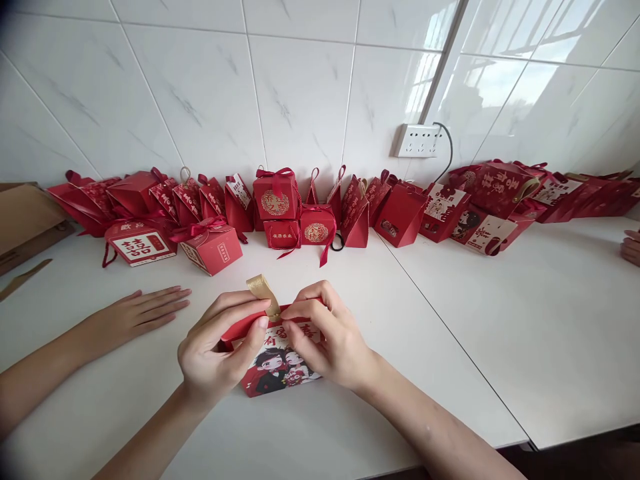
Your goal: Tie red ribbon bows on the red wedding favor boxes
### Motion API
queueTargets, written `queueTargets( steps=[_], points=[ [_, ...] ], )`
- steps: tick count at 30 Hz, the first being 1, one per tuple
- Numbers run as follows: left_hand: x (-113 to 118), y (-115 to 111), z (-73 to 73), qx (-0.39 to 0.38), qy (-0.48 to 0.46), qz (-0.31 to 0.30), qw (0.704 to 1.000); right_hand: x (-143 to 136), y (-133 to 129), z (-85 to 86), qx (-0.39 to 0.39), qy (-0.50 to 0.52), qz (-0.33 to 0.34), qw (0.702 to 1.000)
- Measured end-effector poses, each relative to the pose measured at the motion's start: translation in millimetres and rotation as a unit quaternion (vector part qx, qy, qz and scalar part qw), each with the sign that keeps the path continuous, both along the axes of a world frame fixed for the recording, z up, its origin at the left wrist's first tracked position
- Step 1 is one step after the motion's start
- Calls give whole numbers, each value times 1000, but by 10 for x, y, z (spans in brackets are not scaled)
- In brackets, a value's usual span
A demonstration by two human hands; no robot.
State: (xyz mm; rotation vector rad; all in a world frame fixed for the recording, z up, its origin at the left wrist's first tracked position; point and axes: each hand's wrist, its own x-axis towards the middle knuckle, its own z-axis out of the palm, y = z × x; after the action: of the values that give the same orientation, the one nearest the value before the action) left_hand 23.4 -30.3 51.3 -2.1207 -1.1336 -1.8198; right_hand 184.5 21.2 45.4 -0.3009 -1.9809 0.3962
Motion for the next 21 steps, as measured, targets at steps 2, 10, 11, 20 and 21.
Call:
queueTargets(
  steps=[2, 10, 11, 20, 21],
  points=[
    [7, -2, 4, -2, 0, -5, 1000, 3, -10, 24, -34, 16, -6, 999],
    [30, -9, 10, -6, -10, -11, 1000, -17, -30, 114, -98, 3, -1, 995],
    [27, -10, 12, -7, -8, -13, 1000, -21, -33, 111, -100, 4, -2, 995],
    [7, -15, 57, -11, 20, -37, 999, -25, -45, 66, -95, 8, 15, 995],
    [7, -15, 51, -13, 18, -39, 999, -22, -40, 63, -93, 6, 19, 995]
  ],
)
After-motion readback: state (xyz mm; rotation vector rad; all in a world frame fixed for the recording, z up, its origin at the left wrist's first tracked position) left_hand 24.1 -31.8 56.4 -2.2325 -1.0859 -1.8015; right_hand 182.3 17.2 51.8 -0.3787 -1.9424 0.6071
